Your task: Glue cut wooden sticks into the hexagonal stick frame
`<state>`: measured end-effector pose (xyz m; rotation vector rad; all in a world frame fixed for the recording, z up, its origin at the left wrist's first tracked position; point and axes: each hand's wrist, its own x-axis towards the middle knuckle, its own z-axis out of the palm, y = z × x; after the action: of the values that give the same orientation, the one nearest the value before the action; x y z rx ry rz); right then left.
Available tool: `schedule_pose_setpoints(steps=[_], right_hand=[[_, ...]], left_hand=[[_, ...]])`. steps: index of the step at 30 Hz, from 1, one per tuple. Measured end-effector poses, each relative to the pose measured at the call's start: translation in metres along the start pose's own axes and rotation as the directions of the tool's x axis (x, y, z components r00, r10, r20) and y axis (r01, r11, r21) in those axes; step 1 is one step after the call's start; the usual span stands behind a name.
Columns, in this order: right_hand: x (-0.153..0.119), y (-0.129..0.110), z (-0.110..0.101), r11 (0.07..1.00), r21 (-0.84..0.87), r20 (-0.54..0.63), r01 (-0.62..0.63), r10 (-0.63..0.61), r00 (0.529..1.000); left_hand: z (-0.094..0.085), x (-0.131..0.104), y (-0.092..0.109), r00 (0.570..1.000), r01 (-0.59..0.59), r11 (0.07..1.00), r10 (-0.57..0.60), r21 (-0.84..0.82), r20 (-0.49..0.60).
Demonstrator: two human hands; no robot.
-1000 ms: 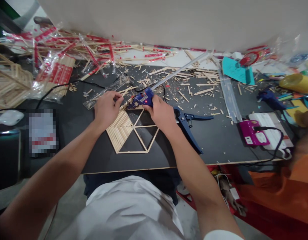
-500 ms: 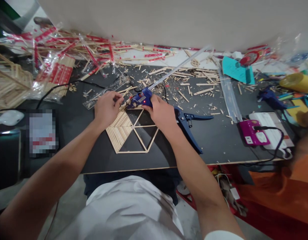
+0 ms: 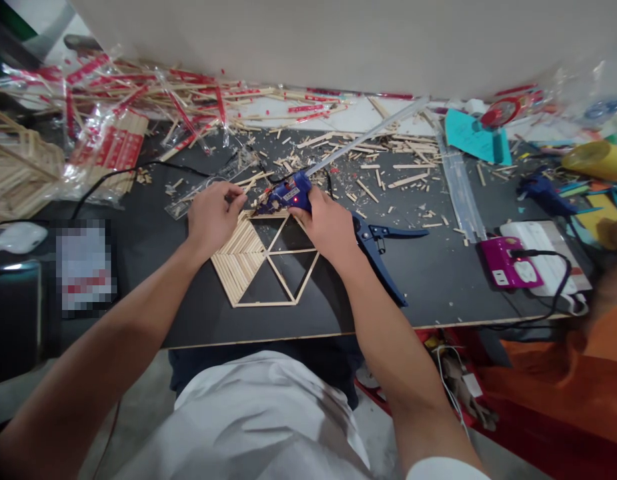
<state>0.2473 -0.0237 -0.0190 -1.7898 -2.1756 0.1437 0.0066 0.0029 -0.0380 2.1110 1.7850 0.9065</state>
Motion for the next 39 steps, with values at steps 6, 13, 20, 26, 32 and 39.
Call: schedule_pose_setpoints(steps=[6,13,20,26,32,39], right_hand=[[0.0,-0.002,0.003,1.0,-0.006,0.015,0.013,-0.013,1.0],[0.0,-0.003,0.004,1.0,-0.005,0.001,0.03,-0.03,1.0],[-0.002,-0.008,0.0,0.999,-0.015,0.013,0.033,-0.033,0.999],[-0.003,-0.011,0.005,0.998,-0.056,-0.012,0.012,-0.013,1.0],[-0.002,-0.008,0.008,0.998,-0.055,-0.013,0.032,-0.033,0.999],[-0.001,-0.008,0.006,0.999,-0.044,0.019,0.021,-0.021,1.0]], left_hand=[[-0.001,0.0,0.0,1.0,-0.002,1.0,0.002,0.018,0.005],[-0.001,0.001,0.0,1.0,0.015,1.0,-0.015,-0.007,0.007],[0.0,0.001,0.0,1.0,0.005,1.0,-0.005,-0.013,0.001],[0.0,0.001,-0.001,1.0,0.006,1.0,-0.006,0.006,0.009],[0.0,0.001,-0.002,1.0,0.004,1.0,-0.004,0.004,0.008],[-0.005,0.0,0.004,0.998,0.033,0.999,-0.034,0.024,0.059]])
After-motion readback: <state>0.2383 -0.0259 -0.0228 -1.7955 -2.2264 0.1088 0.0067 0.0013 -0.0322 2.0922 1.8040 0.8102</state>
